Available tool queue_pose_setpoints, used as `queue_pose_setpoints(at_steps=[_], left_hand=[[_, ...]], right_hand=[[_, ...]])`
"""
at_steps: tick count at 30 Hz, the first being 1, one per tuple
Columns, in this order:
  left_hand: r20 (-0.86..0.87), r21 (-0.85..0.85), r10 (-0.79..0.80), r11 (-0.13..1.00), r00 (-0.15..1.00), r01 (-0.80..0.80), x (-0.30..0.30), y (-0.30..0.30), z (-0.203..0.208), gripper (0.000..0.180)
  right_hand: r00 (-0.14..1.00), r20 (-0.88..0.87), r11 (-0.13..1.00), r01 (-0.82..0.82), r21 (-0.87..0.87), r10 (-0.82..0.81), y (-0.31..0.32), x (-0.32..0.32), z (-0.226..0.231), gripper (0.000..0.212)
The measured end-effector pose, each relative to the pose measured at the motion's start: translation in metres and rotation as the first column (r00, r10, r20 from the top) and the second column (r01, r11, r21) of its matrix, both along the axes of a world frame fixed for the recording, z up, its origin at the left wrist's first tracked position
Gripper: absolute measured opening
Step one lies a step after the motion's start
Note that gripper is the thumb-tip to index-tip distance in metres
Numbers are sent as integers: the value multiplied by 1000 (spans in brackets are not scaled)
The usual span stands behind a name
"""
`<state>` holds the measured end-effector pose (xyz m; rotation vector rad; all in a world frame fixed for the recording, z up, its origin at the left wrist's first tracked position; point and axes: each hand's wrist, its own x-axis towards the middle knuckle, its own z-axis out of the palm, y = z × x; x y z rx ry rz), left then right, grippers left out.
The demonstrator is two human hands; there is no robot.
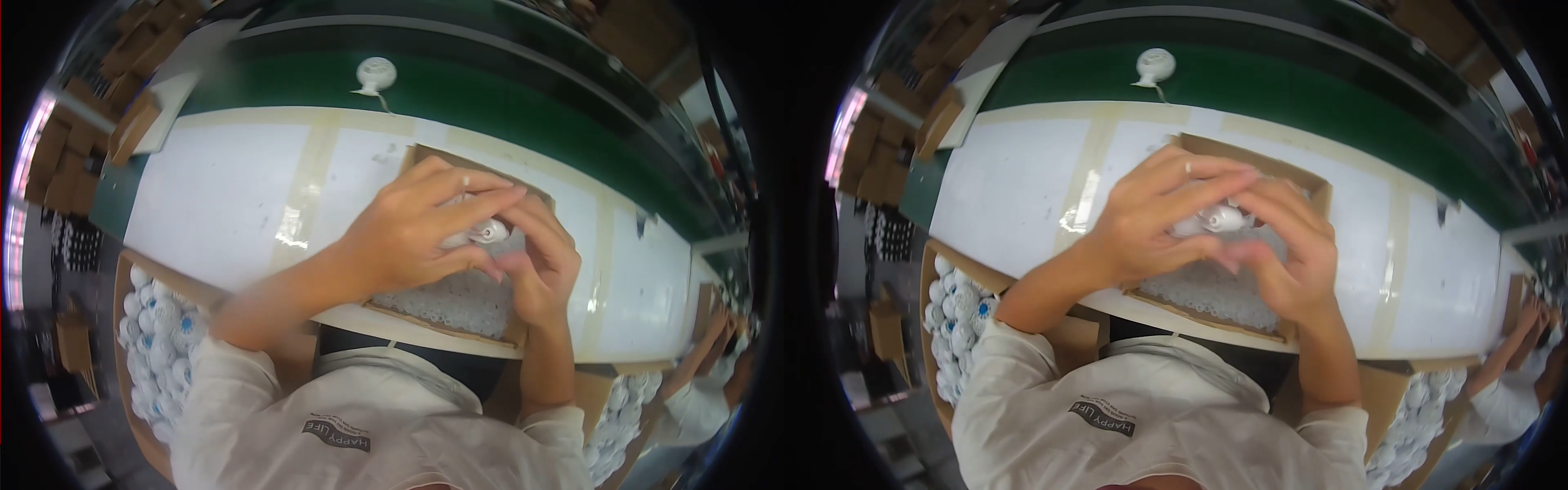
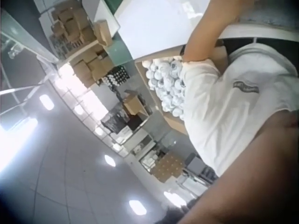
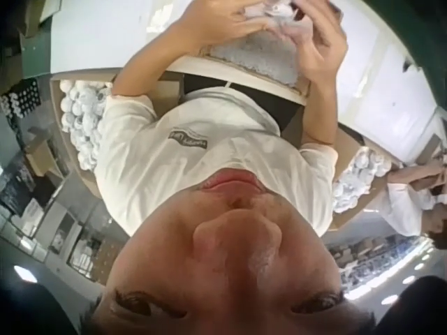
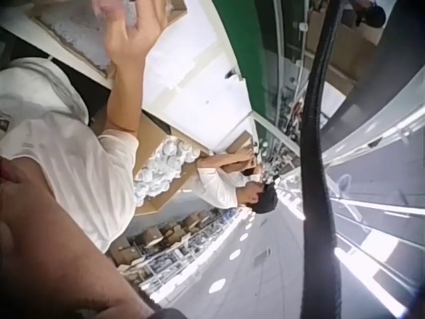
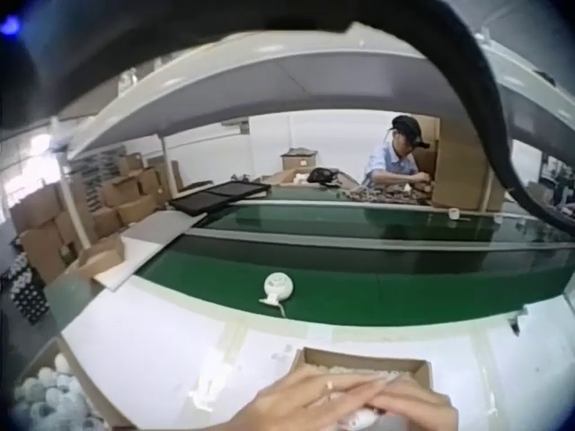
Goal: Assemble small portable fans by inserting components into the plastic casing.
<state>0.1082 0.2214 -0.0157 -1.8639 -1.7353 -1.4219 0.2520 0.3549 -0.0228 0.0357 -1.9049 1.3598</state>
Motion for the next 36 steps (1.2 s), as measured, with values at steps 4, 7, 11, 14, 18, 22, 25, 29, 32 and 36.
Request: queue_pose_setpoints(at_steps=[4, 7, 11, 14, 18, 22, 25, 29, 32, 36], left_hand=[[-29, -183, 138, 973, 990, -141, -35, -69, 39, 51], [-76, -599, 498, 670, 864, -439, -56, -188, 57, 35], [-326, -855, 828, -53, 456, -515, -68, -328, 54, 22], [-438, -839, 880, -325, 186, -435, -43, -432, 32, 28], [-663, -676, 748, -611, -21, -412, 14, -518, 20, 42], [-710, -576, 702, -626, -57, -526, 8, -508, 13, 49], [-643, -581, 764, -442, 53, -683, -33, -441, 22, 47], [-577, -466, 749, 25, 326, -884, -94, -334, 20, 42], [-516, -408, 691, 322, 507, -854, -138, -246, 8, 40], [-347, -474, 603, 548, 719, -689, -211, -125, -11, 45]], right_hand=[[926, 370, 990, 26, 139, -76, 15, 5, 8, 35], [786, 590, 893, -116, 436, -186, 26, 3, -8, 31], [754, 580, 741, -192, 644, -309, 27, 7, -19, 14], [641, 646, 783, -110, 612, -415, 27, 9, -22, 9], [581, 692, 818, -77, 570, -428, 23, -2, -29, 10], [628, 656, 760, -153, 631, -418, 24, 2, -30, 11], [656, 648, 755, -179, 631, -386, 17, 5, -22, 11], [714, 617, 728, -222, 649, -332, 20, 0, -19, 12], [716, 612, 753, -186, 631, -335, 19, -3, -21, 13], [758, 567, 820, -76, 568, -323, 21, -1, -18, 8]])
